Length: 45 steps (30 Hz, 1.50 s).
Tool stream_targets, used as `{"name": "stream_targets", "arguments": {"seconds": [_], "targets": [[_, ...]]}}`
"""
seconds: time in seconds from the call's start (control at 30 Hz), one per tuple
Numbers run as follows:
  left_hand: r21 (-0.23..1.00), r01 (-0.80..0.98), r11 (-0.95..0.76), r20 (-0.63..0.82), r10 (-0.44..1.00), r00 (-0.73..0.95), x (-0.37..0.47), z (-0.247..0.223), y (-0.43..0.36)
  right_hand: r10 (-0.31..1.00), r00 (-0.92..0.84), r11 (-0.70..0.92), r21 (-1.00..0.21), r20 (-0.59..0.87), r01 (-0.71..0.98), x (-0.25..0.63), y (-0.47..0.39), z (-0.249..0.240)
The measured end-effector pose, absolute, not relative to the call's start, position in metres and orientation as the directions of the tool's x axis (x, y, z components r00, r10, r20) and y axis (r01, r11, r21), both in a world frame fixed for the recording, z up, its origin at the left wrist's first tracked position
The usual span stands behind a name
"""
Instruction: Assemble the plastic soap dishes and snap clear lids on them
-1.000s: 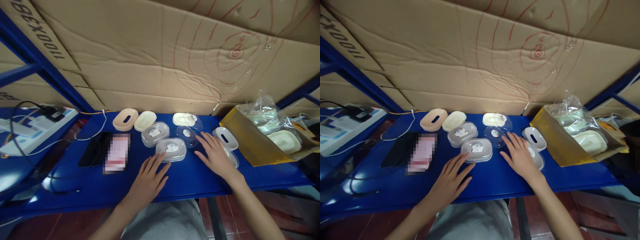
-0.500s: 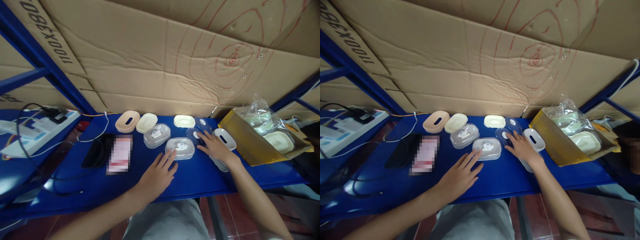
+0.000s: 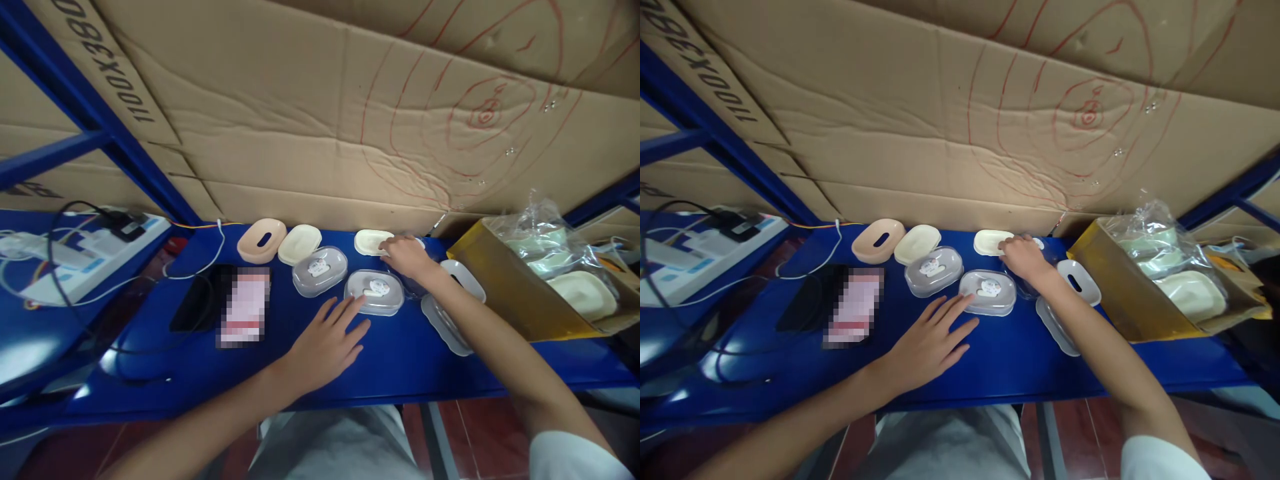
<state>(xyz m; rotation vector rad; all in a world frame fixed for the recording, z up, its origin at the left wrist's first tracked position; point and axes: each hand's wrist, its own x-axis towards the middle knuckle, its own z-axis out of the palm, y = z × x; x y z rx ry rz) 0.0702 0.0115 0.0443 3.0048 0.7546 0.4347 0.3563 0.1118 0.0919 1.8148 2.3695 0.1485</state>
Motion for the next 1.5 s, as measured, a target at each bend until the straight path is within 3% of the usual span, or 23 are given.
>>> {"name": "stream_targets", "arguments": {"seconds": [0.2,0.37,0.4,0.5,0.57,0.67,0.77,0.83,0.93,1.03,1.27,1.5], "targets": [[0.145,0.436,-0.888,0.342,0.458,0.821,0.059,0.057,-0.001,0.938,-0.338,0.347,0.181,-0.081,0.920,0.343,0.138,0.087],[0.358,0.478,-0.802,0.495,0.597,0.631,0.032,0.068,-0.017,0.892,-0.451,0.447,0.116,0.018,0.887,0.333,0.098,0.116],[0.414,0.506,-0.756,0.515,0.653,0.555,0.027,0.067,-0.018,0.864,-0.502,0.497,0.085,0.046,0.863,0.326,0.083,0.121],[0.530,0.563,-0.634,0.513,0.769,0.381,0.016,0.059,-0.022,0.617,-0.761,0.785,-0.099,0.200,0.611,0.297,0.029,0.128],[0.550,0.569,-0.611,0.474,0.790,0.389,0.012,0.052,-0.028,0.529,-0.825,0.848,-0.089,0.200,0.522,0.278,-0.003,0.124],[0.566,0.537,-0.625,0.410,0.779,0.474,0.007,0.040,-0.042,0.503,-0.849,0.864,-0.103,0.161,0.493,0.264,-0.033,0.112],[0.575,0.516,-0.635,0.409,0.769,0.491,0.000,0.026,-0.054,0.568,-0.796,0.818,-0.245,0.210,0.520,0.280,-0.036,0.103],[0.575,0.513,-0.637,0.419,0.768,0.485,-0.004,0.018,-0.057,0.720,-0.651,0.693,-0.297,0.241,0.657,0.310,-0.027,0.100],[0.584,0.520,-0.623,0.389,0.777,0.495,-0.009,0.009,-0.053,0.964,-0.219,0.245,-0.196,0.148,0.949,0.368,-0.009,0.092],[0.568,0.540,-0.622,0.330,0.772,0.543,-0.007,0.003,-0.045,0.998,-0.043,0.049,-0.139,0.041,0.989,0.413,0.004,0.076],[0.547,0.556,-0.625,0.239,0.754,0.613,0.005,-0.003,-0.030,0.998,-0.022,0.016,-0.123,-0.054,0.992,0.414,0.030,0.049],[0.676,0.499,-0.543,0.161,0.769,0.619,0.001,0.007,-0.026,0.971,-0.082,0.175,-0.433,0.224,0.884,0.411,-0.001,0.102]]}}
